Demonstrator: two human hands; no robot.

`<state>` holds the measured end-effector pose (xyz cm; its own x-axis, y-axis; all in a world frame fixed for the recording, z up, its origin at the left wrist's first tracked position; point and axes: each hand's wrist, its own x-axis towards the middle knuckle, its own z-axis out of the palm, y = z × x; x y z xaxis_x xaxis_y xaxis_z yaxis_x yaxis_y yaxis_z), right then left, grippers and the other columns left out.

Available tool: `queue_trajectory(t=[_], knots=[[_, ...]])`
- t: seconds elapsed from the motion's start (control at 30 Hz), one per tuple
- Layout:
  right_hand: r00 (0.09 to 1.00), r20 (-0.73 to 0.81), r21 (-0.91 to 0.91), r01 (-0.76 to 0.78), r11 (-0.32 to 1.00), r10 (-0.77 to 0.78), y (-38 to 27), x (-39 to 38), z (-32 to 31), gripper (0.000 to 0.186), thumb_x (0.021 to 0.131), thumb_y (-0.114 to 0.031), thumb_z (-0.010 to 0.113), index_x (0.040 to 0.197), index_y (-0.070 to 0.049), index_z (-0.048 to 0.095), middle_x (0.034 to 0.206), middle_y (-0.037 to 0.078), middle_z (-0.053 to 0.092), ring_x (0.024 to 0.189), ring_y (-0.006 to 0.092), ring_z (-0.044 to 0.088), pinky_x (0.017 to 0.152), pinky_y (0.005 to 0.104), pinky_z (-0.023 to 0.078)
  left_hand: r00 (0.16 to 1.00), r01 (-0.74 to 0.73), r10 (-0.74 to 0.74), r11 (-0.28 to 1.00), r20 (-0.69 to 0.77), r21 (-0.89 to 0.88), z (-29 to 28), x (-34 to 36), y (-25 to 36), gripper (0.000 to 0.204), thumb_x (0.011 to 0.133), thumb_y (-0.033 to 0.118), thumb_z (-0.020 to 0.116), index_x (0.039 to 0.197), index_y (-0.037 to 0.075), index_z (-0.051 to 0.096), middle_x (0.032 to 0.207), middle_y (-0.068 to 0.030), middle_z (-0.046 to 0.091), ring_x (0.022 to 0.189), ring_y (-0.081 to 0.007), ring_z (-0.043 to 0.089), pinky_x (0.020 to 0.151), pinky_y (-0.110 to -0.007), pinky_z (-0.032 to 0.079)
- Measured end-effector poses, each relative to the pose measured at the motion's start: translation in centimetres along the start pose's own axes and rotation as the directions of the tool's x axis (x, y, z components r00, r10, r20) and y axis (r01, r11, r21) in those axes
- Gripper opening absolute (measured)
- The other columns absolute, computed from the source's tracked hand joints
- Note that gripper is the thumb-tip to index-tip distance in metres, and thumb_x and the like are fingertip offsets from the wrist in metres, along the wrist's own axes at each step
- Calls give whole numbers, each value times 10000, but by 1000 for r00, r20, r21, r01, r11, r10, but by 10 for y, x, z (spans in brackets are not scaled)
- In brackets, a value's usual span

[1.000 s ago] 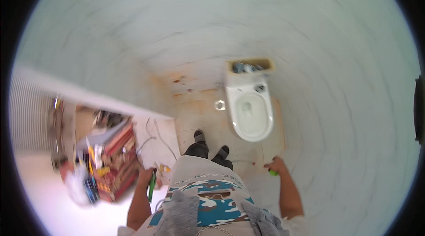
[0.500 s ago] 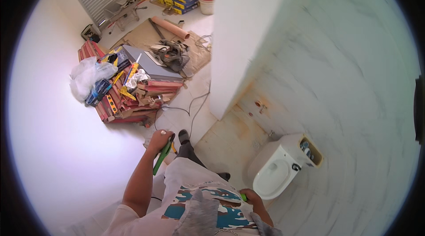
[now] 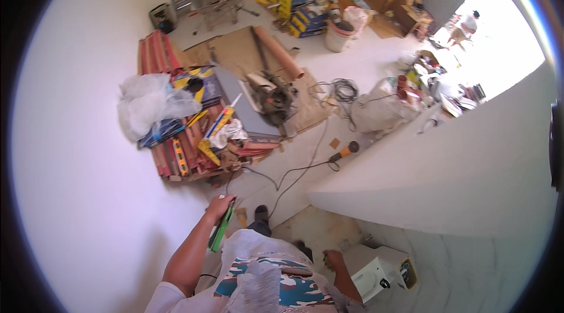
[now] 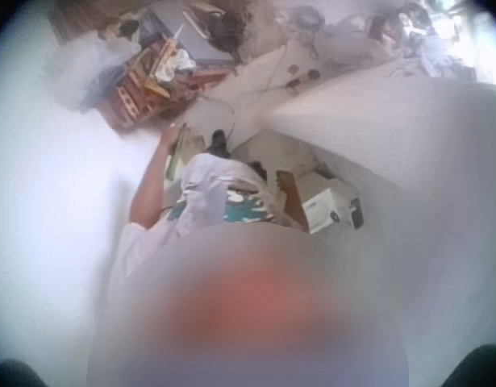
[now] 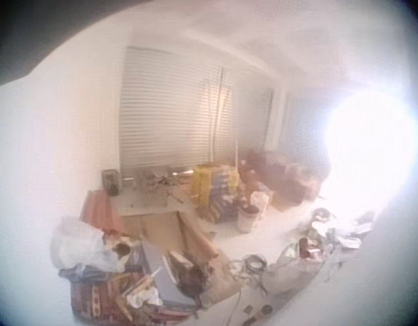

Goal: The person retrieves a pipe cutter and a small white fitting from a cluttered workshop, then moves into a bathroom. They squat and sit on the floor to cut a pipe and attach the fitting to a valve near the toilet.

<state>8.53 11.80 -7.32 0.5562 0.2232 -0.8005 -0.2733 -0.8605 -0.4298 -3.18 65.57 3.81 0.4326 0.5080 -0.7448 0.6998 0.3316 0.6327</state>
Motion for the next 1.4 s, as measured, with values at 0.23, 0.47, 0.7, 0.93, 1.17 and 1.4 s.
queue_trajectory(t=[0.23, 0.47, 0.7, 0.93, 1.17, 1.4], knots=[[990, 108, 325, -121, 938, 90, -200, 58, -9, 299, 861, -330, 614, 998, -75, 692, 815, 80, 627, 676, 225, 652, 556, 403, 541, 991, 50, -61, 994, -115, -94, -36, -13, 23, 357, 882, 383, 677, 745, 54, 686, 640, -28, 615, 568, -139, 556, 530, -349, 430], [971, 233, -53, 62, 997, -48, -184, 167, 3, 382, 819, -298, 676, 1091, -34, 725, 1060, 177, 704, 907, 313, 687, 793, 442, 566, 902, 200, -233, 971, -363, -128, -87, -48, -1, 352, 877, 360, 682, 780, 22, 683, 635, -56, 619, 520, -152, 552, 514, -341, 449], [964, 188, -225, -141, 964, 185, -224, 222, -6, 309, 826, -152, 703, 1083, 17, 682, 1021, 162, 682, 956, 303, 678, 703, 438, 599, 807, 136, -337, 905, -486, -403, -104, -67, -18, 333, 890, 326, 669, 737, 31, 648, 624, -39, 591, 524, -133, 532, 508, -324, 431], [841, 540, -516, 369, 773, -41, -486, 244, 79, 702, 657, -277, 841, 1259, -21, 585, 983, 184, 691, 816, 294, 713, 656, 388, 577, 832, 98, -237, 953, -502, -288, -115, -35, -6, 349, 884, 325, 673, 849, -22, 683, 710, -82, 654, 654, -148, 597, 629, -331, 472], [618, 643, -566, 781, 263, -453, -717, 218, 257, 770, 812, -536, 703, 1353, -33, 487, 1207, 252, 607, 1099, 411, 632, 911, 492, 519, 871, -5, 2, 1000, -491, -4, -157, -5, 38, 342, 902, 318, 678, 918, -22, 650, 733, -104, 656, 681, -151, 596, 651, -326, 477], [811, 353, -627, 575, 526, -466, -749, 243, 333, 730, 881, -448, 634, 1439, -46, 389, 1312, 272, 537, 1117, 426, 622, 926, 518, 515, 863, -36, -110, 960, -493, -277, -179, 14, 69, 289, 934, 276, 663, 899, -9, 633, 730, -27, 630, 692, -73, 553, 622, -264, 451]])
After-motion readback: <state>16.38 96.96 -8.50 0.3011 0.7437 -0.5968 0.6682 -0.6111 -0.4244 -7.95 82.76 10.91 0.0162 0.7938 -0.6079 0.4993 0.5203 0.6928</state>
